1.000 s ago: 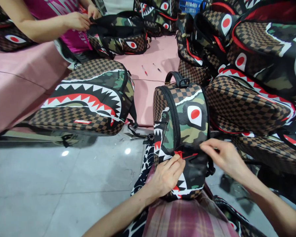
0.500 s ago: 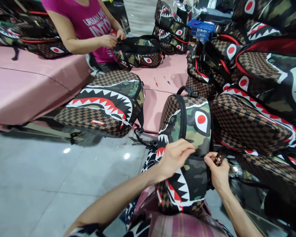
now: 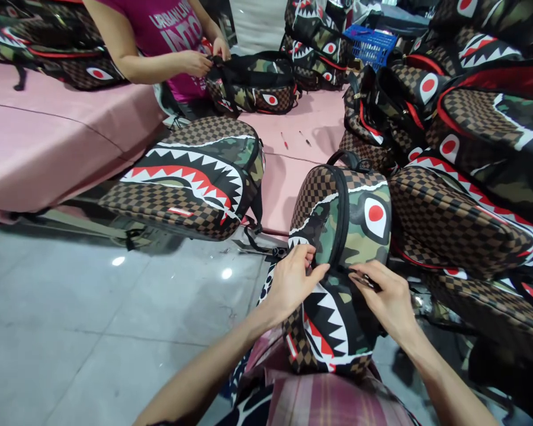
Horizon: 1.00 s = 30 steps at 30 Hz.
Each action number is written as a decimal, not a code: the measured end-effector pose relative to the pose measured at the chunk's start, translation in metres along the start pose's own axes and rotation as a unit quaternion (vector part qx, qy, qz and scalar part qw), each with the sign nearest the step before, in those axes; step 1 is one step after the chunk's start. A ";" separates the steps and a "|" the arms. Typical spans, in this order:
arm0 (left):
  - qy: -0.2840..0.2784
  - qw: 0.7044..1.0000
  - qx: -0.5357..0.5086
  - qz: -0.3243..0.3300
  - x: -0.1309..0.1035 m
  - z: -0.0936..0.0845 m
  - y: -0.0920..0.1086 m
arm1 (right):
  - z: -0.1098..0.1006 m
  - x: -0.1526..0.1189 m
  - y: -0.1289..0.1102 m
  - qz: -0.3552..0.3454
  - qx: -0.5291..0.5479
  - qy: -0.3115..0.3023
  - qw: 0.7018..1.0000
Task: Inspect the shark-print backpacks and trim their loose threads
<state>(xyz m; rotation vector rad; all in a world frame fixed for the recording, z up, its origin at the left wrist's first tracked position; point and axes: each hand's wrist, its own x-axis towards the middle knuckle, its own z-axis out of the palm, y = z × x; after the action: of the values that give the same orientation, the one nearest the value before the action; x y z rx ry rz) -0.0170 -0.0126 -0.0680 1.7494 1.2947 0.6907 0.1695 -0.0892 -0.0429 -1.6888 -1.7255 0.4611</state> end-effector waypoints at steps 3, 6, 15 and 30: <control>-0.056 0.995 -0.073 -0.027 0.010 -0.005 0.003 | 0.003 0.011 -0.006 0.010 -0.090 0.009 0.996; -0.129 0.954 -0.254 -0.097 0.019 -0.006 -0.002 | 0.004 0.012 -0.010 -0.012 -0.181 0.025 0.983; -0.150 0.929 -0.319 -0.115 0.018 0.003 -0.006 | 0.002 -0.003 -0.018 -0.098 -0.258 0.079 0.958; -0.177 0.895 -0.399 -0.097 0.021 0.014 -0.012 | -0.002 -0.014 -0.004 -0.082 -0.205 0.095 0.971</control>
<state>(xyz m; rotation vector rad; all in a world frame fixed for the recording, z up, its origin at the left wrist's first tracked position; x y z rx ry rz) -0.0050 0.0049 -0.0868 0.9904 0.7499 0.6252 0.1673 -0.1033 -0.0421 -1.7786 -1.8839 -0.1429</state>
